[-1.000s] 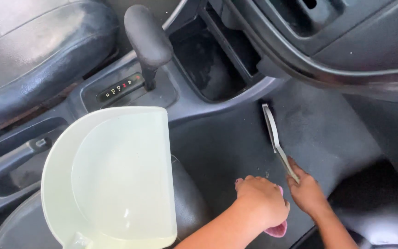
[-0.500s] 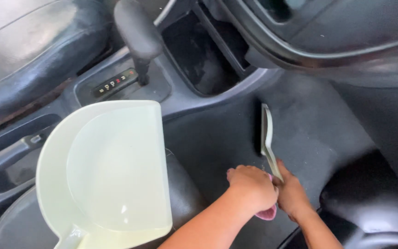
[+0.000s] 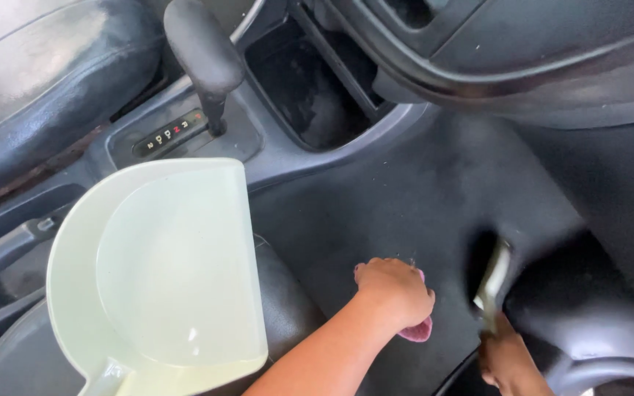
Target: The person cleans the interior of a car using a small brush and a dustpan. They sweep debris from the door sill and floor mat into the dustpan and wipe the driver's seat with a pink cloth.
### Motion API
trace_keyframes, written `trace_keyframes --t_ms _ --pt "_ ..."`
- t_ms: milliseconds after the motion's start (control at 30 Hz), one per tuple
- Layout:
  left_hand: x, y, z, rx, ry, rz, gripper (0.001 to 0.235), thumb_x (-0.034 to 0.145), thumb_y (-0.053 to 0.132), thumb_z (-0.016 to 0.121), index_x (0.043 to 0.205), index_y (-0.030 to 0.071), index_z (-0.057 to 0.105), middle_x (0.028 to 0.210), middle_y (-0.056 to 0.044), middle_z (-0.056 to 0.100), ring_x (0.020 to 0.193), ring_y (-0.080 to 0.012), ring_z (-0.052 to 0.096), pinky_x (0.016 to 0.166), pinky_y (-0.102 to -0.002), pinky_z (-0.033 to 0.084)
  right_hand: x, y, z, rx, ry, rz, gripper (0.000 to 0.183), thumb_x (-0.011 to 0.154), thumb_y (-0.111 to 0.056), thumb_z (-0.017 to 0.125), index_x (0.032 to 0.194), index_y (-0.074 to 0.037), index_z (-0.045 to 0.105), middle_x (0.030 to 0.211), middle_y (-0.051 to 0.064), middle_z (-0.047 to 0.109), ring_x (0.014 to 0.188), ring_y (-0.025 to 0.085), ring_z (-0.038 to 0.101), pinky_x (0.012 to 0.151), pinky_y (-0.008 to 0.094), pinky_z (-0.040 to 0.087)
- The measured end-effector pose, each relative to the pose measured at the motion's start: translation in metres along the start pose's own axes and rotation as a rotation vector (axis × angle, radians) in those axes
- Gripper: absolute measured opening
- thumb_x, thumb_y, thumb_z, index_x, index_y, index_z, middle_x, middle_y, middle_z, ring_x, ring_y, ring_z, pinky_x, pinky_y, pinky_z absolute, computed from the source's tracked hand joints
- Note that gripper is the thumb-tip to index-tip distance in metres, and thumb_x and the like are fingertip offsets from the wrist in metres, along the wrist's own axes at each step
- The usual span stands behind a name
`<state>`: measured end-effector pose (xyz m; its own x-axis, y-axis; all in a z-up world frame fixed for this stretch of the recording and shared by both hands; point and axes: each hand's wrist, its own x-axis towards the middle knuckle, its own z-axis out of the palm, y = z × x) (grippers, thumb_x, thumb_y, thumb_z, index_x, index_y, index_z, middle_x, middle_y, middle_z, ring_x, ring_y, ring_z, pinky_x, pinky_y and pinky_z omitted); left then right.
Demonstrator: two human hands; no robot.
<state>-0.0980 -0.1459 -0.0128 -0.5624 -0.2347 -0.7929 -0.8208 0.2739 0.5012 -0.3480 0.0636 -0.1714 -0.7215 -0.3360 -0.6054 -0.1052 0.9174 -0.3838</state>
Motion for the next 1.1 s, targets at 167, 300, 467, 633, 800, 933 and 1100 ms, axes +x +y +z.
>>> trace_keyframes --t_ms 167,300,467,633,800,933,1100 --pt "0.005 0.0 0.003 -0.005 0.058 0.0 0.055 0.106 0.044 0.031 0.144 0.016 0.058 0.142 -0.014 0.057 0.129 -0.0362 0.053 0.097 -0.049 0.047 -0.078 -0.094 -0.038 0.281 -0.057 0.003 0.063 0.103 -0.012 0.046 0.158 -0.043 0.043 0.064 0.001 0.024 0.049 0.012 0.021 0.041 0.026 0.013" --pt "-0.004 0.002 -0.002 -0.001 0.01 0.016 0.054 0.106 0.043 0.03 0.14 0.015 0.062 0.137 -0.012 0.061 0.124 -0.0342 0.059 0.097 -0.047 0.048 0.064 0.029 -0.052 -0.483 0.264 0.085 0.07 0.098 -0.023 0.047 0.164 -0.041 0.033 0.136 0.034 0.066 0.119 0.06 0.064 0.101 0.058 0.05" --pt "0.005 0.003 0.003 -0.014 0.024 -0.006 0.053 0.107 0.045 0.029 0.141 0.017 0.06 0.139 -0.012 0.059 0.128 -0.0348 0.054 0.098 -0.045 0.046 -0.059 -0.067 -0.023 0.216 -0.084 0.117 0.066 0.101 -0.001 0.038 0.154 -0.039 0.047 0.068 0.007 0.027 0.051 0.02 0.025 0.039 0.029 0.015" --pt "0.002 0.003 -0.001 0.006 0.042 -0.004 0.057 0.107 0.047 0.028 0.143 0.015 0.058 0.141 -0.012 0.059 0.127 -0.0341 0.056 0.097 -0.046 0.048 -0.035 -0.051 -0.057 -0.091 0.074 -0.01 0.062 0.1 -0.015 0.044 0.158 -0.038 0.042 0.095 0.016 0.045 0.08 0.033 0.043 0.066 0.039 0.032" --pt "-0.002 0.002 0.0 -0.012 0.033 0.027 0.055 0.108 0.046 0.029 0.141 0.015 0.061 0.137 -0.012 0.062 0.126 -0.0335 0.058 0.098 -0.046 0.049 0.061 0.044 -0.048 0.25 -0.023 0.008 0.063 0.103 -0.013 0.04 0.154 -0.048 0.033 0.052 0.017 0.034 0.031 0.033 0.034 0.021 0.044 0.019" --pt "0.006 0.001 0.005 -0.003 0.062 0.01 0.055 0.107 0.046 0.029 0.142 0.017 0.059 0.14 -0.013 0.058 0.128 -0.036 0.053 0.099 -0.049 0.047 -0.055 -0.07 -0.045 0.305 -0.117 0.049 0.065 0.1 -0.002 0.038 0.152 -0.04 0.045 0.066 -0.001 0.019 0.049 0.012 0.017 0.041 0.025 0.007" --pt "0.001 0.001 0.001 -0.013 0.019 -0.008 0.056 0.107 0.044 0.027 0.142 0.015 0.059 0.138 -0.012 0.06 0.125 -0.035 0.057 0.098 -0.046 0.047 0.021 0.005 -0.065 -0.494 0.258 0.019 0.069 0.097 -0.024 0.048 0.164 -0.037 0.035 0.139 0.032 0.064 0.121 0.06 0.062 0.103 0.056 0.047"
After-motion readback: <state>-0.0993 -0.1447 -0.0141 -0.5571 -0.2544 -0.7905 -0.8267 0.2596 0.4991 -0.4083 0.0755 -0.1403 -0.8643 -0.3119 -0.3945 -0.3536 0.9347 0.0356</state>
